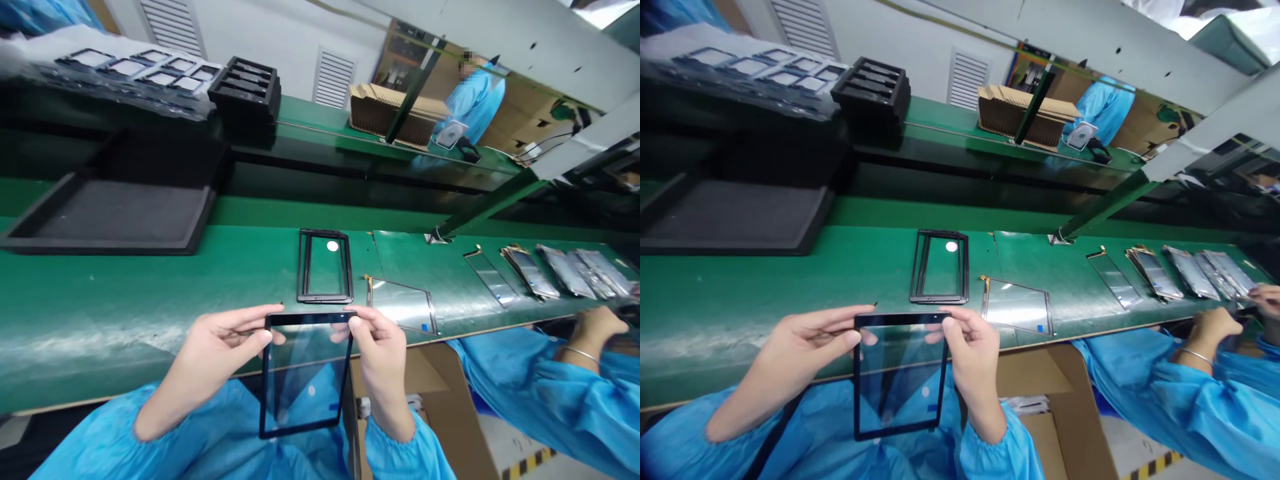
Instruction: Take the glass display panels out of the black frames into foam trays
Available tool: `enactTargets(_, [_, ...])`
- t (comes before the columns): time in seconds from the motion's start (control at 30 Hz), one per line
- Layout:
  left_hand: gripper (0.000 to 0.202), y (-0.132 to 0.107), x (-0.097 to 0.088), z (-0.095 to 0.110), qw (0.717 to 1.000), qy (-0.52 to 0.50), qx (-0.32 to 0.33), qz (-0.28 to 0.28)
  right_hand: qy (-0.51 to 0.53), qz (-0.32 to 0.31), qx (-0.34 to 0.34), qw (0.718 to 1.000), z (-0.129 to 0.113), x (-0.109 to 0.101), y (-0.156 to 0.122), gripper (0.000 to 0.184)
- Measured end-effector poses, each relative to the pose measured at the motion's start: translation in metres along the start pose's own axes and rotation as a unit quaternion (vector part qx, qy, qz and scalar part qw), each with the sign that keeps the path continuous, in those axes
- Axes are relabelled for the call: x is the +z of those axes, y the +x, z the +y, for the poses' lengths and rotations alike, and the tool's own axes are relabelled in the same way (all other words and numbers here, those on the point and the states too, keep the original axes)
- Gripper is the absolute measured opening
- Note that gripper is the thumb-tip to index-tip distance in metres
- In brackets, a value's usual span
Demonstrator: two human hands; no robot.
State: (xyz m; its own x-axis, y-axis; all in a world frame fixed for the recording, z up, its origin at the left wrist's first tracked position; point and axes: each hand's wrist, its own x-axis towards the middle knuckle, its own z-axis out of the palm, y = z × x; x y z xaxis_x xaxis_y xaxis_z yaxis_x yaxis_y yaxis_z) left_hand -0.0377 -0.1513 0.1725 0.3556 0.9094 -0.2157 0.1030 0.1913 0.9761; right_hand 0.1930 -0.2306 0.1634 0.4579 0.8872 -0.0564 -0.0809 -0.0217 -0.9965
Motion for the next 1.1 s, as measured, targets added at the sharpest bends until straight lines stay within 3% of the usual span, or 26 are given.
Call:
enactTargets(0.2, [0.040, 0.001, -0.005, -0.008, 0.999, 0.051, 0.011, -0.007, 0.006, 0.002, 0.005, 1.000, -0.003, 0.002, 0.003, 0.020])
enactTargets(0.3, [0.039, 0.002, -0.004, -0.005, 0.982, 0.166, 0.083, -0.029, 0.007, -0.023, 0.021, 0.999, 0.002, 0.010, 0.004, 0.021])
enactTargets(0.4, [0.063, 0.004, 0.002, 0.003, 0.940, 0.290, 0.149, -0.099, 0.031, -0.085, 0.059, 0.994, 0.008, 0.022, 0.005, 0.032])
enactTargets(0.47, [0.071, 0.006, 0.005, 0.008, 0.932, 0.290, 0.123, -0.179, 0.053, -0.110, 0.080, 0.989, 0.009, 0.021, 0.008, 0.041])
enactTargets(0.53, [0.062, 0.008, 0.006, 0.009, 0.945, 0.235, 0.075, -0.216, 0.039, -0.118, 0.093, 0.988, 0.010, 0.009, 0.012, 0.042])
enactTargets(0.63, [0.045, 0.009, 0.000, 0.002, 0.982, 0.124, 0.019, -0.141, -0.019, -0.115, 0.118, 0.986, 0.014, -0.023, 0.018, 0.048])
enactTargets(0.77, [0.050, 0.005, -0.003, -0.013, 0.999, 0.024, -0.010, -0.027, -0.015, -0.075, 0.134, 0.988, 0.026, -0.049, 0.015, 0.051])
enactTargets(0.9, [0.050, -0.004, 0.006, -0.014, 0.999, -0.009, -0.028, 0.027, -0.011, -0.003, 0.094, 0.995, 0.025, -0.039, 0.006, 0.052])
enactTargets(1.1, [0.051, -0.013, 0.011, -0.006, 0.998, -0.019, -0.034, 0.056, -0.032, 0.033, 0.050, 0.998, 0.012, -0.022, 0.000, 0.051])
